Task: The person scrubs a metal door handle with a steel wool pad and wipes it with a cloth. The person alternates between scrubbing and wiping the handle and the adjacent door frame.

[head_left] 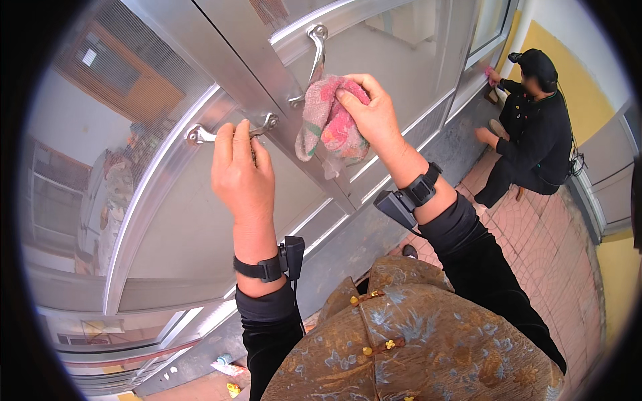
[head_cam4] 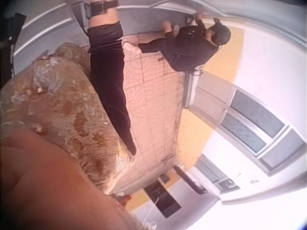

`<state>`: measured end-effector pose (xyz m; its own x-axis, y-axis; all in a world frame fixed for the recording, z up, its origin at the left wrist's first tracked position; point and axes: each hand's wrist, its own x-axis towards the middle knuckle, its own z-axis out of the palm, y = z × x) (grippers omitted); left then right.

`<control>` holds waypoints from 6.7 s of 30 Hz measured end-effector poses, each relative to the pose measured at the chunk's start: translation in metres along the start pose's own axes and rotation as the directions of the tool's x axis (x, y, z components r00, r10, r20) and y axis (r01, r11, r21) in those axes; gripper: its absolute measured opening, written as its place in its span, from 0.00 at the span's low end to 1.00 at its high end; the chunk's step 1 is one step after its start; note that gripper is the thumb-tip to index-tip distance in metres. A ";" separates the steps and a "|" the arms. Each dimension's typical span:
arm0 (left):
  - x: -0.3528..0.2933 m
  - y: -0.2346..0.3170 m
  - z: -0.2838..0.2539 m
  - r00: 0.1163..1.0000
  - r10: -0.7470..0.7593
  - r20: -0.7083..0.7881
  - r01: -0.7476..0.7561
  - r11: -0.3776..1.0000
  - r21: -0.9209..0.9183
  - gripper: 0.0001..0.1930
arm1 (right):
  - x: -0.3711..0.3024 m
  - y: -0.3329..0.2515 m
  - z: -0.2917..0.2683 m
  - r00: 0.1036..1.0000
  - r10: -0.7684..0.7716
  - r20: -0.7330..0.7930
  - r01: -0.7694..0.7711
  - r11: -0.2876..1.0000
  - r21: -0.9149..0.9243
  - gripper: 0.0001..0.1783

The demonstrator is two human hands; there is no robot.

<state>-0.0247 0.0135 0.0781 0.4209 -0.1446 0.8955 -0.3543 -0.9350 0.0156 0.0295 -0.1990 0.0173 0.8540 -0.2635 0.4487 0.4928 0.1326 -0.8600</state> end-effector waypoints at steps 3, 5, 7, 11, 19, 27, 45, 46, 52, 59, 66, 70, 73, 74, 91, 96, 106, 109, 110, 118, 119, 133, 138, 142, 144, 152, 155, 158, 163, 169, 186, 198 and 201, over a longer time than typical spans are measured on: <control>0.000 0.001 0.000 1.000 -0.005 -0.007 0.005 1.000 -0.005 0.16 | 0.003 0.014 0.033 0.999 0.022 -0.047 -0.024 0.998 -0.057 0.10; 0.001 -0.001 -0.001 1.000 0.024 -0.009 -0.024 0.999 -0.040 0.16 | -0.006 0.029 0.052 0.999 0.035 -0.037 -0.042 0.980 -0.196 0.08; 0.002 -0.002 -0.005 0.999 0.043 -0.009 -0.043 0.997 -0.060 0.16 | -0.022 0.043 0.052 1.000 -0.001 0.002 0.001 0.965 -0.264 0.08; 0.000 -0.003 -0.009 0.999 0.024 0.023 -0.022 0.998 -0.061 0.17 | -0.046 0.058 0.036 0.954 0.277 0.112 -0.199 0.869 -0.452 0.08; 0.003 0.006 0.001 1.000 0.030 -0.005 -0.030 0.999 -0.038 0.17 | -0.013 0.029 0.025 0.987 -0.162 -0.020 0.159 0.980 -0.117 0.13; 0.001 0.009 0.001 1.000 0.024 -0.007 -0.024 0.998 -0.050 0.17 | -0.021 0.050 0.021 0.925 -0.321 0.202 0.376 0.848 -0.374 0.22; 0.023 0.083 0.024 0.976 -0.104 0.192 0.139 0.974 -0.180 0.25 | 0.017 0.008 0.009 0.977 -0.068 0.204 0.038 0.988 0.150 0.20; 0.024 0.084 0.029 0.967 -0.144 0.212 0.193 0.953 -0.233 0.26 | 0.020 0.007 0.011 0.970 -0.062 0.235 0.021 0.985 0.173 0.20; 0.012 0.097 0.042 0.953 -0.105 0.283 0.194 0.931 -0.309 0.31 | 0.031 0.009 0.007 0.893 -0.015 0.450 -0.062 0.986 0.156 0.21; 0.004 0.108 0.051 0.988 -0.053 0.146 0.102 0.929 -0.355 0.31 | 0.035 0.026 0.005 0.847 -0.356 0.395 0.426 0.899 -0.103 0.18; 0.021 0.103 0.050 0.918 -0.229 0.325 0.330 0.895 -0.300 0.22 | 0.023 0.035 -0.008 0.767 -0.435 0.471 0.629 0.654 -0.420 0.23; 0.016 0.112 0.055 0.917 -0.216 0.336 0.332 0.880 -0.340 0.21 | 0.034 0.031 -0.008 0.728 -0.475 0.494 0.685 0.524 -0.505 0.16; 0.011 0.114 0.060 0.901 -0.253 0.352 0.372 0.869 -0.327 0.22 | 0.055 0.028 -0.007 0.607 -0.573 0.550 0.775 0.276 -0.568 0.14; 0.010 0.114 0.062 0.893 -0.274 0.357 0.397 0.853 -0.339 0.22 | 0.059 0.027 -0.007 0.595 -0.572 0.565 0.786 0.268 -0.557 0.13; 0.019 0.090 0.045 0.914 -0.219 0.342 0.359 0.829 -0.428 0.17 | 0.048 0.024 -0.024 0.588 -0.386 0.710 0.801 0.400 -0.445 0.29; 0.033 0.068 0.015 0.916 -0.364 0.170 0.402 0.850 -0.341 0.16 | 0.033 0.026 -0.039 0.623 -0.280 0.731 0.759 0.440 -0.479 0.33; 0.001 0.067 0.052 0.897 -0.332 0.291 0.410 0.872 -0.267 0.27 | 0.056 0.007 -0.020 0.853 -0.289 0.434 0.350 0.934 -0.067 0.20; 0.001 0.061 0.052 0.899 -0.317 0.302 0.407 0.861 -0.306 0.24 | 0.056 0.011 -0.001 0.820 -0.264 0.507 0.276 0.960 0.053 0.14; 0.000 0.061 0.051 0.893 -0.326 0.311 0.421 0.850 -0.318 0.23 | 0.052 0.015 0.001 0.826 -0.266 0.497 0.279 0.959 0.049 0.14; -0.003 0.060 0.054 0.918 -0.286 0.276 0.367 0.876 -0.312 0.30 | 0.006 0.045 -0.017 0.785 -0.267 0.559 0.519 0.776 -0.358 0.17; -0.005 0.060 0.053 0.918 -0.281 0.280 0.363 0.879 -0.308 0.31 | 0.002 0.046 -0.020 0.772 -0.246 0.585 0.533 0.752 -0.388 0.19; -0.159 0.034 0.001 0.712 -0.255 0.654 0.459 0.874 -0.160 0.27 | 0.025 -0.028 0.019 0.517 -0.662 0.542 0.854 0.363 -0.372 0.28; -0.190 0.016 -0.035 0.691 -0.316 0.650 0.498 0.860 -0.112 0.23 | -0.003 0.027 0.021 0.600 -0.519 0.609 0.799 0.352 -0.487 0.27; -0.208 0.003 -0.061 0.672 -0.335 0.660 0.519 0.849 -0.097 0.21 | -0.032 0.082 -0.004 0.708 -0.364 0.605 0.704 0.430 -0.566 0.22; -0.213 -0.005 -0.067 0.679 -0.323 0.660 0.509 0.855 -0.105 0.20 | -0.054 0.098 -0.019 0.745 -0.213 0.633 0.654 0.419 -0.630 0.19; -0.194 -0.007 -0.063 0.586 -0.242 0.773 0.634 0.731 -0.252 0.17 | -0.118 0.070 -0.019 0.841 0.175 0.513 0.323 0.597 -0.734 0.15; -0.185 0.004 -0.050 0.367 -0.252 0.896 0.904 0.323 -0.279 0.24 | -0.134 0.048 -0.005 0.856 0.077 0.510 0.316 0.704 -0.636 0.18; -0.193 0.016 -0.023 0.318 -0.147 0.937 0.941 -0.070 -0.330 0.30 | -0.161 0.035 0.005 0.836 0.093 0.541 0.241 0.824 -0.513 0.22; -0.223 0.007 0.002 0.195 0.008 0.981 0.968 -0.161 -0.191 0.26 | -0.185 0.028 0.000 0.719 0.137 0.681 0.121 0.941 -0.317 0.24; -0.224 0.023 0.003 0.277 -0.298 0.914 0.880 -0.303 -0.366 0.22 | -0.193 0.003 -0.014 0.749 0.102 0.654 0.314 0.815 -0.486 0.35; -0.109 0.068 -0.004 0.677 -0.423 0.602 0.459 0.883 0.104 0.16 | -0.054 -0.005 -0.060 0.934 0.094 0.344 -0.008 0.970 -0.242 0.28; -0.015 0.079 0.020 0.790 -0.466 0.397 0.585 0.767 -0.263 0.32 | 0.044 0.006 -0.018 0.906 0.117 0.406 -0.221 0.950 0.221 0.23; 0.000 0.077 0.036 0.844 -0.334 0.420 0.433 0.886 -0.165 0.38 | 0.052 0.008 -0.014 0.888 0.132 0.440 -0.233 0.955 0.183 0.20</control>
<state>-0.0220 -0.0702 0.0629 0.8242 0.0541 0.5637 -0.2698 -0.8377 0.4748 0.0752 -0.2249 0.0304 0.8973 0.2038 0.3915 0.3021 0.3630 -0.8814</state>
